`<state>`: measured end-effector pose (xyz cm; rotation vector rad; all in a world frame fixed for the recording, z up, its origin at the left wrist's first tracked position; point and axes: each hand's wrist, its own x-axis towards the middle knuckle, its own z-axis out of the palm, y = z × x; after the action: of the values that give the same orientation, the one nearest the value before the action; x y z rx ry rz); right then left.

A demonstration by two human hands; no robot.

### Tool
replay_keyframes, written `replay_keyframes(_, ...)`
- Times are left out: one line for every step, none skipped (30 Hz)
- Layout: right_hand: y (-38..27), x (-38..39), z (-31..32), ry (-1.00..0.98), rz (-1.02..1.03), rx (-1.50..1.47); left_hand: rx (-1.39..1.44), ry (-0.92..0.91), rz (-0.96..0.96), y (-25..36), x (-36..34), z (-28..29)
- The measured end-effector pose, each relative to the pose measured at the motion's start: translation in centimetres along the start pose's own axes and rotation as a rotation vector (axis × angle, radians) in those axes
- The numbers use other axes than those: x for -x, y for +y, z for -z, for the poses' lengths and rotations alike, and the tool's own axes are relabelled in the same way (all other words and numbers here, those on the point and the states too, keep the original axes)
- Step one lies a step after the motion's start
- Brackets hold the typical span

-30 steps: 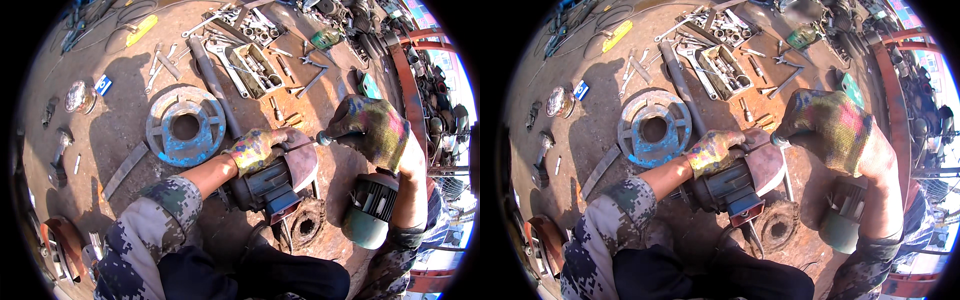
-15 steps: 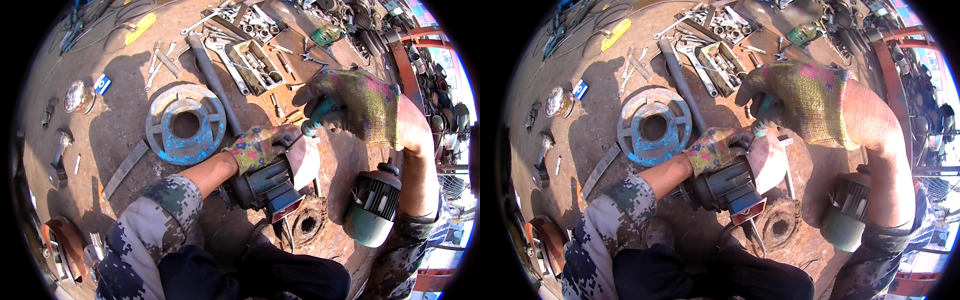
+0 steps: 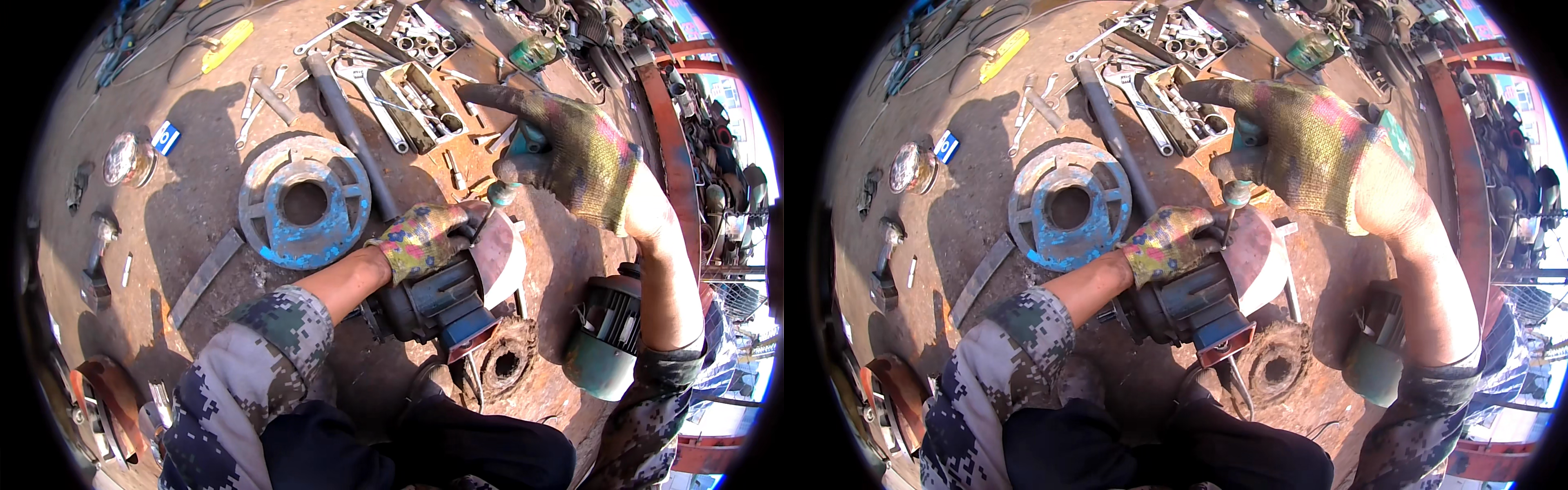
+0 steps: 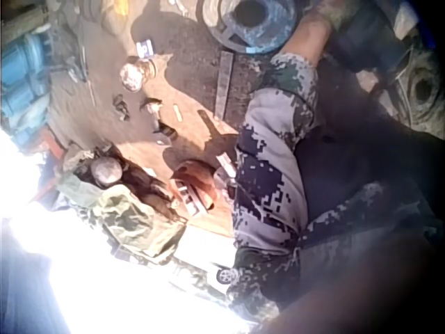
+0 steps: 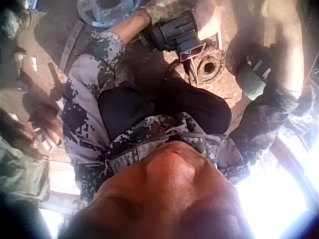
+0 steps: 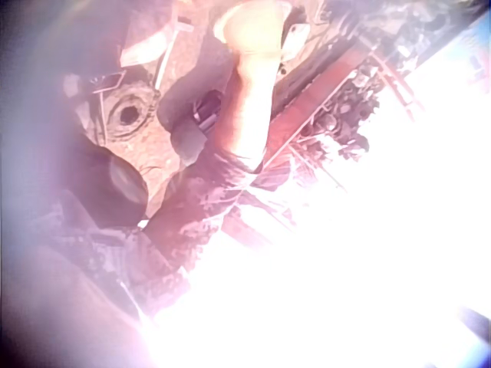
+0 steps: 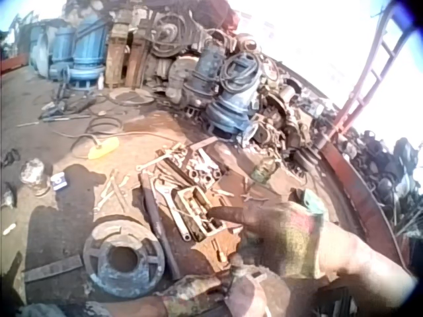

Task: The person disassembles a small electric motor, removes the terminal box cover, and uses a hammer and screwdriver to adjust internal components. They reassemble the cover and tighten screws to secure it.

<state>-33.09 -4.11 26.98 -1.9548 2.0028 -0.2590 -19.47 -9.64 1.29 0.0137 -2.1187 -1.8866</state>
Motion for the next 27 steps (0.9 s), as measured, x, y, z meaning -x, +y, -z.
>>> replay_keyframes(0.3, 0.3, -0.1, 0.043, -0.011, -0.005, -0.002, -0.013, -0.012, 0.2, -0.5, -0.3)
replay_keyframes(0.3, 0.0, -1.0, 0.079, -0.016, -0.093, -0.058, -0.008, 0.032, 0.5, 0.1, 0.2)
replay_keyframes(0.1, -0.4, -1.6, 0.125, -0.052, 0.062, -0.112, -0.005, 0.074, 0.8, 0.6, 0.7)
replay_keyframes(-0.4, -0.9, -2.1, 0.164, -0.096, 0.214, -0.167, -0.004, 0.116, 0.9, 1.1, 1.0)
replay_keyframes(-0.6, -1.2, -2.5, 0.157, -0.115, 0.229, -0.158, 0.019, 0.111, 0.8, 1.7, 1.3)
replay_keyframes(-0.8, -1.8, -2.9, 0.152, -0.128, 0.248, -0.154, 0.048, 0.103, 0.8, 2.5, 1.9)
replay_keyframes(-1.3, -2.5, -3.3, 0.149, -0.138, 0.260, -0.154, 0.077, 0.099, 0.9, 3.4, 2.6)
replay_keyframes(-2.3, -1.4, -2.0, 0.170, -0.256, 0.432, -0.183, 0.083, 0.166, 2.9, 1.5, 1.3)
replay_keyframes(-1.4, -0.8, -1.2, 0.173, -0.293, 0.472, -0.145, 0.109, 0.140, 3.6, -0.4, -0.2)
replay_keyframes(-1.0, -1.3, -2.3, 0.204, -0.267, 0.489, -0.167, 0.161, 0.183, 4.1, -0.2, 0.0)
replay_keyframes(-0.9, -1.9, -3.3, 0.237, -0.241, 0.505, -0.193, 0.214, 0.226, 4.8, 0.1, 0.2)
replay_keyframes(-0.4, -2.0, -4.1, 0.306, -0.177, 0.434, -0.159, 0.222, 0.244, 5.5, 0.5, 0.7)
replay_keyframes(0.5, -1.5, -4.0, 0.306, -0.168, 0.463, -0.022, 0.182, 0.228, 4.3, -1.1, -0.7)
replay_keyframes(0.5, -1.3, -4.1, 0.362, -0.109, 0.415, 0.012, 0.167, 0.253, 4.2, -1.4, -0.6)
replay_keyframes(0.3, -0.7, -4.1, 0.428, -0.041, 0.303, 0.051, 0.152, 0.276, 4.2, -1.6, -0.6)
replay_keyframes(0.1, 0.1, -3.8, 0.360, -0.118, -0.055, 0.134, 0.182, 0.287, 4.3, -1.2, -0.7)
replay_keyframes(-0.2, 0.7, -3.4, 0.284, -0.192, -0.409, 0.138, 0.168, 0.315, 4.3, -1.2, -0.8)
replay_keyframes(1.6, 1.3, -3.4, 0.285, -0.084, -0.456, 0.142, 0.147, 0.339, 4.6, -1.6, -1.1)
replay_keyframes(3.2, 0.2, -5.3, 0.271, 0.075, -0.572, 0.098, 0.166, 0.418, 4.3, -0.1, 0.3)
replay_keyframes(3.9, -0.1, -5.4, 0.274, 0.194, -0.690, 0.121, 0.142, 0.444, 4.2, -0.1, 0.3)
replay_keyframes(4.2, -0.2, -5.6, 0.276, 0.262, -0.724, 0.127, 0.119, 0.393, 4.0, -0.1, 0.3)
replay_keyframes(4.5, -0.3, -5.8, 0.275, 0.332, -0.760, 0.132, 0.097, 0.344, 3.9, -0.1, 0.5)
replay_keyframes(4.3, 0.0, -5.3, 0.272, 0.336, -0.695, 0.150, 0.068, 0.281, 3.9, -0.5, 0.4)
replay_keyframes(4.2, 0.4, -4.8, 0.259, 0.317, -0.673, 0.248, 0.042, 0.278, 3.7, -0.7, 0.2)
replay_keyframes(4.0, 0.8, -4.3, 0.249, 0.296, -0.652, 0.248, 0.033, 0.244, 3.5, -1.1, -0.1)
replay_keyframes(4.0, 0.8, -4.5, 0.227, 0.262, -0.690, 0.237, 0.034, 0.225, 3.2, -1.0, -0.1)
replay_keyframes(3.8, 0.8, -4.6, 0.204, 0.227, -0.726, 0.228, 0.036, 0.204, 3.0, -1.0, -0.1)
